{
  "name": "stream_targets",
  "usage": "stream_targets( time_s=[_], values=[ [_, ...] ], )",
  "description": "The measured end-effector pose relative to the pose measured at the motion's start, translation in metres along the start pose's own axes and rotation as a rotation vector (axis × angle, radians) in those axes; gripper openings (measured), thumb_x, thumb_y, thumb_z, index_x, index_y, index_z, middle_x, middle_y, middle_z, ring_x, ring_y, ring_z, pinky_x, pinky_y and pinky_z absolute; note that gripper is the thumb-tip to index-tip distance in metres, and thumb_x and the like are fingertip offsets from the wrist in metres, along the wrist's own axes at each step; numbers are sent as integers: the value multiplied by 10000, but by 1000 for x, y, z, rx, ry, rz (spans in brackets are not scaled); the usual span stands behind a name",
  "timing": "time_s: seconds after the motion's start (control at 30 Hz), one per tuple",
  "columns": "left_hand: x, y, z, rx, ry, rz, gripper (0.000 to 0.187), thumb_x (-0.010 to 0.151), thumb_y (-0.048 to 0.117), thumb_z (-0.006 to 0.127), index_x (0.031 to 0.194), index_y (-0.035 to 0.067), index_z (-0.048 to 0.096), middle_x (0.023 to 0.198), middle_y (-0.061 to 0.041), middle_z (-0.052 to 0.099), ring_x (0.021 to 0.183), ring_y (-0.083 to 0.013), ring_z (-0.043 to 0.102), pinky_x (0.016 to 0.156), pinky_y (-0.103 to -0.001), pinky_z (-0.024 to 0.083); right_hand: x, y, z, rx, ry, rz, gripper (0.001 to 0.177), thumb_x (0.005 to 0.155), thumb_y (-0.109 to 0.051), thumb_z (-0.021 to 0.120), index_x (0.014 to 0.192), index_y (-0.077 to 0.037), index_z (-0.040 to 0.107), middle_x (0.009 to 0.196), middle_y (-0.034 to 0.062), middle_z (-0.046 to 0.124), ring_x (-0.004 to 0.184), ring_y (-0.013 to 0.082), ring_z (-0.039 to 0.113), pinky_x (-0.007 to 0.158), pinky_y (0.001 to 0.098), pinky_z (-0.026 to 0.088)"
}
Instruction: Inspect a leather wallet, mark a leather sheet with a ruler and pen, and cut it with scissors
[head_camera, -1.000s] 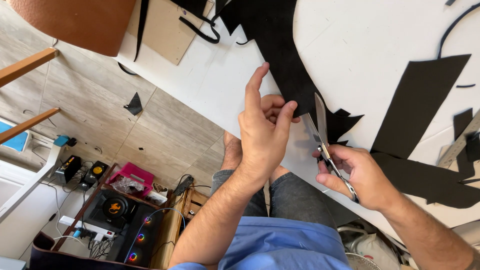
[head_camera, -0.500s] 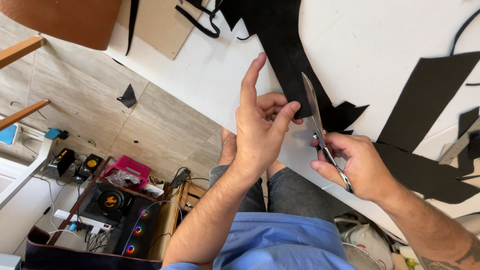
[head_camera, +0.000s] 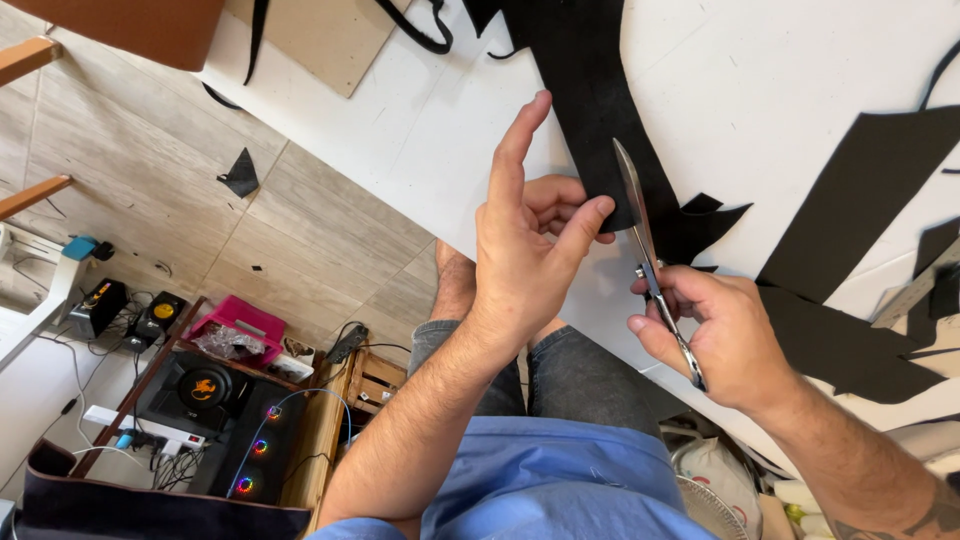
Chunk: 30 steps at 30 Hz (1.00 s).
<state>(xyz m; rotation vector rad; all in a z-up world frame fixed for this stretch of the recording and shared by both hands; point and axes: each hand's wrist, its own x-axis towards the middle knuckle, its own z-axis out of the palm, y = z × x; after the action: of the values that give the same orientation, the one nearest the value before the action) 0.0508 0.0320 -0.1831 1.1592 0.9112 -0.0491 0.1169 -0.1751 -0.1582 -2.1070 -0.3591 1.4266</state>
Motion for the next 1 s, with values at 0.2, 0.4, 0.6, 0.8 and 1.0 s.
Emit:
stream_targets(
  time_s=[0.2, 0.4, 0.6, 0.8, 1.0],
  values=[
    [0, -1, -1, -19, -2, -3, 792, 966, 19, 708, 1601, 157, 255, 713, 5, 586, 629, -129, 706, 709, -213, 654, -6, 4, 4, -26, 37, 8, 237, 790, -123, 797, 1005, -41, 738, 643, 12, 635, 557, 117, 574, 649, 232, 563],
    [0, -3, -3, -28, -7, -8, 792, 967, 11, 710, 1603, 169, 266, 715, 10, 579, 629, -126, 705, 716, -205, 649, -10, 2, 4, -31, 39, 19, 191, 811, -103, 764, 989, -44, 733, 631, 4, 581, 542, 118, 505, 597, 241, 508],
    [0, -5, -3, -32, -12, 4, 789, 973, 29, 719, 1605, 166, 266, 701, 22, 553, 604, -100, 658, 714, -202, 656, -10, 2, 4, -23, 74, -1, 192, 800, -56, 767, 987, -25, 737, 660, 12, 581, 567, 103, 505, 613, 226, 513],
    [-1, -4, -3, -44, 6, -9, 788, 960, 24, 717, 1599, 166, 277, 712, 15, 593, 618, -115, 698, 712, -195, 638, -1, -16, -8, 10, -13, -5, 306, 797, -97, 757, 1083, 10, 746, 751, 31, 705, 653, 105, 631, 719, 221, 598],
    [-2, -5, -7, -89, -15, -1, 802, 953, 33, 734, 1600, 150, 274, 742, -15, 672, 661, -149, 742, 706, -197, 623, 9, -29, -11, -48, -7, -24, 304, 783, -82, 760, 1069, 19, 756, 818, 65, 753, 691, 118, 685, 749, 237, 609]
  ],
)
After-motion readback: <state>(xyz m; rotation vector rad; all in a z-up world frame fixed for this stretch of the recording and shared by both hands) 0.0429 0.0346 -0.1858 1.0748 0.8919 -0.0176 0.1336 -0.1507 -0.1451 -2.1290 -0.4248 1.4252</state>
